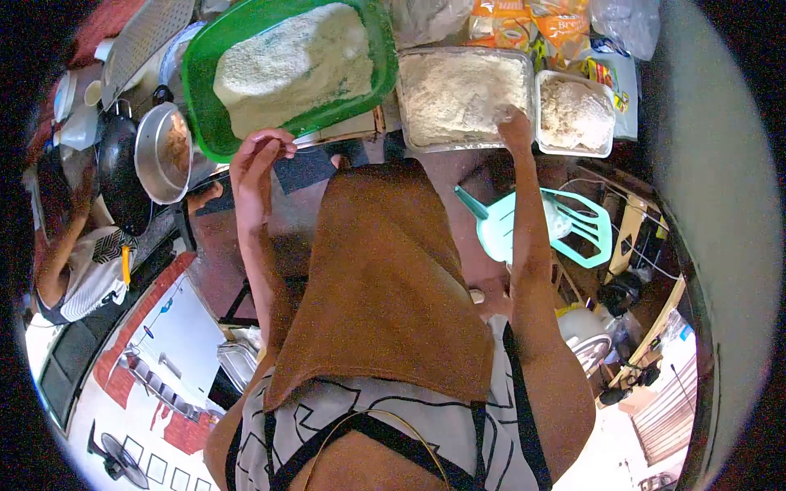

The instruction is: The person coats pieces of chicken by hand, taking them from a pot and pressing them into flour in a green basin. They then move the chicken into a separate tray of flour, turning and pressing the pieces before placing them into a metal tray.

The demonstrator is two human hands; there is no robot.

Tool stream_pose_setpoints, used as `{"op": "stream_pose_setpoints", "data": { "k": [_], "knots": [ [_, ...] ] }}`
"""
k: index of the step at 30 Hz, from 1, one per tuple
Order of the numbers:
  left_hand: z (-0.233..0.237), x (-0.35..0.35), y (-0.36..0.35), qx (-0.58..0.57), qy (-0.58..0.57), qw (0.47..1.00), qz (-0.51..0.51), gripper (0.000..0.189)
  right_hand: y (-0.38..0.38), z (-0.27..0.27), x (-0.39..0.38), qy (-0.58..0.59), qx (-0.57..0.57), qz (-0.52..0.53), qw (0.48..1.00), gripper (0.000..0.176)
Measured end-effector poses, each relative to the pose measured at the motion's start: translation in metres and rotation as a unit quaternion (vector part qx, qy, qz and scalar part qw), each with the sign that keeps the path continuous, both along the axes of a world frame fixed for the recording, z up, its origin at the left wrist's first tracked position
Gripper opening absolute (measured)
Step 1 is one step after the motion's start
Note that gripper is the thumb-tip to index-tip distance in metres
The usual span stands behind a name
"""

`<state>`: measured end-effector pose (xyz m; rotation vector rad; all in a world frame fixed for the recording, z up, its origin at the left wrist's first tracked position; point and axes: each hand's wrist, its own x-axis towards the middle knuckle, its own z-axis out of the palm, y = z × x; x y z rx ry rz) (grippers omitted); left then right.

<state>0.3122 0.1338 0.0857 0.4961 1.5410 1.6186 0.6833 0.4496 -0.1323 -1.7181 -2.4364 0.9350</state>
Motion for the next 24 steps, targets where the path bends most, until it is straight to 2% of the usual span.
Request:
{"op": "stream_pose_setpoints", "data": {
  "k": [2, 4, 5, 6, 8, 9, 11, 12, 15, 18, 19, 20, 22, 24],
  "knots": [
    [0.002, 0.0, 0.001, 0.002, 0.001, 1.0, 0.003, 0.013, 0.005, -0.018, 0.006, 0.024, -0.003, 0.009, 1.0, 0.038],
    [0.003, -0.001, 0.001, 0.003, -0.001, 1.0, 0.004, 0.013, 0.008, -0.029, 0.009, -0.001, -0.001, 0.013, 1.0, 0.039],
    [0.003, -0.001, 0.0, 0.003, -0.003, 1.0, 0.004, 0.013, 0.016, -0.057, 0.022, -0.06, 0.009, -0.002, 0.998, 0.04],
    [0.003, -0.003, 0.0, 0.002, -0.006, 1.0, 0.004, 0.013, 0.016, -0.051, 0.017, -0.06, 0.01, -0.001, 0.998, 0.04],
    [0.001, -0.008, -0.003, 0.004, -0.005, 1.0, 0.003, 0.013, 0.016, -0.041, 0.007, -0.216, 0.028, -0.017, 0.976, 0.041],
    [0.0, -0.011, -0.004, 0.004, -0.005, 1.0, 0.0, 0.013, 0.013, -0.031, 0.003, -0.216, 0.029, -0.017, 0.976, 0.041],
    [0.001, -0.018, -0.005, 0.003, -0.004, 1.0, -0.001, 0.013, 0.007, -0.012, -0.003, -0.105, 0.018, -0.043, 0.993, 0.039],
    [0.001, -0.022, -0.007, 0.0, -0.002, 1.0, -0.003, 0.013, 0.006, -0.012, -0.001, -0.106, 0.019, -0.042, 0.993, 0.039],
    [0.005, -0.036, -0.011, -0.002, -0.006, 1.0, 0.006, 0.014, 0.002, -0.008, 0.01, 0.005, 0.068, -0.012, 0.998, 0.034],
    [0.004, -0.055, -0.016, 0.003, 0.008, 1.0, 0.006, 0.014, -0.021, 0.059, -0.023, 0.037, 0.025, -0.068, 0.997, 0.034],
    [0.002, -0.062, -0.019, 0.004, -0.001, 1.0, -0.004, 0.014, -0.022, 0.07, -0.025, -0.006, 0.027, -0.045, 0.999, 0.034],
    [-0.001, -0.07, -0.022, 0.001, 0.015, 1.0, -0.002, 0.014, -0.031, 0.088, -0.037, -0.004, 0.047, -0.072, 0.996, 0.032],
    [-0.005, -0.085, -0.024, 0.003, 0.029, 1.0, -0.008, 0.014, -0.028, 0.08, -0.028, 0.007, 0.099, -0.062, 0.993, 0.031],
    [-0.005, -0.101, -0.027, 0.017, 0.039, 0.999, -0.013, 0.014, -0.023, 0.082, -0.023, 0.039, 0.088, -0.081, 0.992, 0.03]
  ]
}}
